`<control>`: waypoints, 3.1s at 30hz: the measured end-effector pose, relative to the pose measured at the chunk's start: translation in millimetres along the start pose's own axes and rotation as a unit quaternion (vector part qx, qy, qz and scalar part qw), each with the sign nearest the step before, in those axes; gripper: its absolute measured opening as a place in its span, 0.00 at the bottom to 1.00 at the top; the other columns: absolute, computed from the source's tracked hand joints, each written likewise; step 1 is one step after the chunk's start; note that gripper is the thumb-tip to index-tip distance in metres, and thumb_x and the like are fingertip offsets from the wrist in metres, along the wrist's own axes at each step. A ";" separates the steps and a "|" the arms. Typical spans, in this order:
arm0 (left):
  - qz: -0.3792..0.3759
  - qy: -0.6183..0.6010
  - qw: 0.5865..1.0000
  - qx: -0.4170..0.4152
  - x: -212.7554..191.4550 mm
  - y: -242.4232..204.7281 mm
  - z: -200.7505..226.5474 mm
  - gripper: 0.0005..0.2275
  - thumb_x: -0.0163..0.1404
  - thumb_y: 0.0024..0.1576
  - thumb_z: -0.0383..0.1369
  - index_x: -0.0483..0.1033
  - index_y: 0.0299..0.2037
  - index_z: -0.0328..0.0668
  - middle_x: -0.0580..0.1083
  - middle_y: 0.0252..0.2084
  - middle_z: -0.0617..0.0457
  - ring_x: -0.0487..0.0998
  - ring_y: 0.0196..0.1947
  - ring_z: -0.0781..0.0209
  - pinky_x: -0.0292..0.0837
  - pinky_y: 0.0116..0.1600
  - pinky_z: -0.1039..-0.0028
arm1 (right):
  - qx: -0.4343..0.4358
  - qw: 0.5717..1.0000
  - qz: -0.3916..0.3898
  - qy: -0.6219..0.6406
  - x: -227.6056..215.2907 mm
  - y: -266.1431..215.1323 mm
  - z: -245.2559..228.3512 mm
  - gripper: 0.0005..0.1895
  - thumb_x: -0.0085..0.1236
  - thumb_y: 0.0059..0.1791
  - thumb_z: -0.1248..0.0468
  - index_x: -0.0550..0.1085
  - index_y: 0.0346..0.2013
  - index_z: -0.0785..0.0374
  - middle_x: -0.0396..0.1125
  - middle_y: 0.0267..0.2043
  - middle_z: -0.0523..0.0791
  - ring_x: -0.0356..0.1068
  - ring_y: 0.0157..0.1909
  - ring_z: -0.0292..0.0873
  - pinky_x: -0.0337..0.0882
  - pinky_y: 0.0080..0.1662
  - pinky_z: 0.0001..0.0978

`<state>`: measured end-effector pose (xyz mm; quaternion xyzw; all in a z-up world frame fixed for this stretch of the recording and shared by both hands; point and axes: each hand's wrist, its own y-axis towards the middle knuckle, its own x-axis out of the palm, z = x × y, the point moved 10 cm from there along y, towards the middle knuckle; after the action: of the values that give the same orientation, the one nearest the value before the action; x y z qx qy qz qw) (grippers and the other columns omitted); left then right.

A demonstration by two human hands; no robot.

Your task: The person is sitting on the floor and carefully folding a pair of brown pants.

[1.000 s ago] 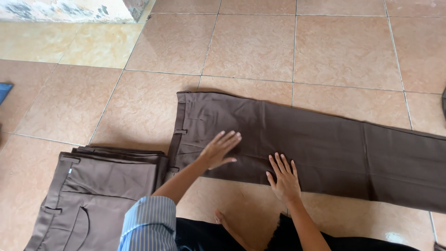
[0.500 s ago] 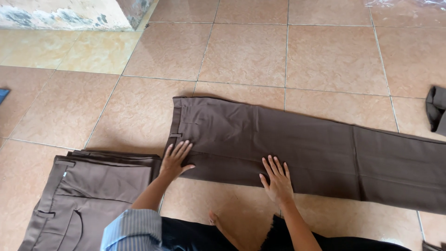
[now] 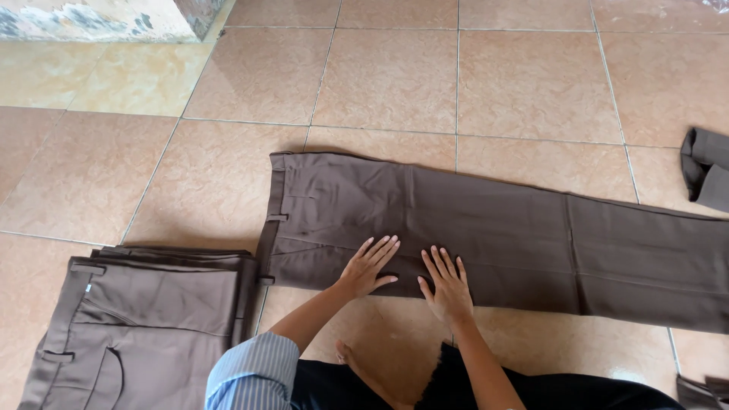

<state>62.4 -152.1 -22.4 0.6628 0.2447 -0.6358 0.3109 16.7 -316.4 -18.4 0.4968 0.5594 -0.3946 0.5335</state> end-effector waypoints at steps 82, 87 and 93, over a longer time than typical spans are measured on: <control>0.093 -0.122 0.973 -0.173 -25.7 36.3 67.9 0.32 0.44 0.62 0.50 0.53 0.75 0.46 0.56 0.77 0.59 0.53 0.76 0.62 0.42 0.77 0.61 | 0.145 0.988 0.040 0.022 -58.4 -74.8 403.8 0.31 0.36 0.56 0.46 0.55 0.75 0.43 0.47 0.79 0.39 0.41 0.80 0.43 0.40 0.75 0.50; 0.082 -0.122 0.973 -0.177 -28.3 37.3 68.5 0.32 0.43 0.62 0.50 0.53 0.75 0.46 0.55 0.77 0.59 0.52 0.76 0.62 0.41 0.78 0.62 | 0.263 0.965 0.021 0.017 -46.9 -104.1 493.0 0.33 0.26 0.57 0.41 0.47 0.77 0.37 0.39 0.81 0.38 0.35 0.81 0.43 0.34 0.75 0.49; 0.078 -0.115 0.975 -0.174 -26.6 37.6 69.6 0.32 0.43 0.62 0.50 0.53 0.75 0.47 0.56 0.76 0.59 0.53 0.76 0.62 0.42 0.77 0.62 | 0.416 0.909 0.037 0.007 -41.0 -150.6 581.6 0.36 0.23 0.58 0.41 0.45 0.79 0.49 0.39 0.81 0.45 0.36 0.80 0.48 0.34 0.73 0.57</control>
<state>39.5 -226.4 8.0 0.5375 0.2617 -0.6293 0.4966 -13.9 -916.4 -60.6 0.6968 0.3292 -0.5678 0.2892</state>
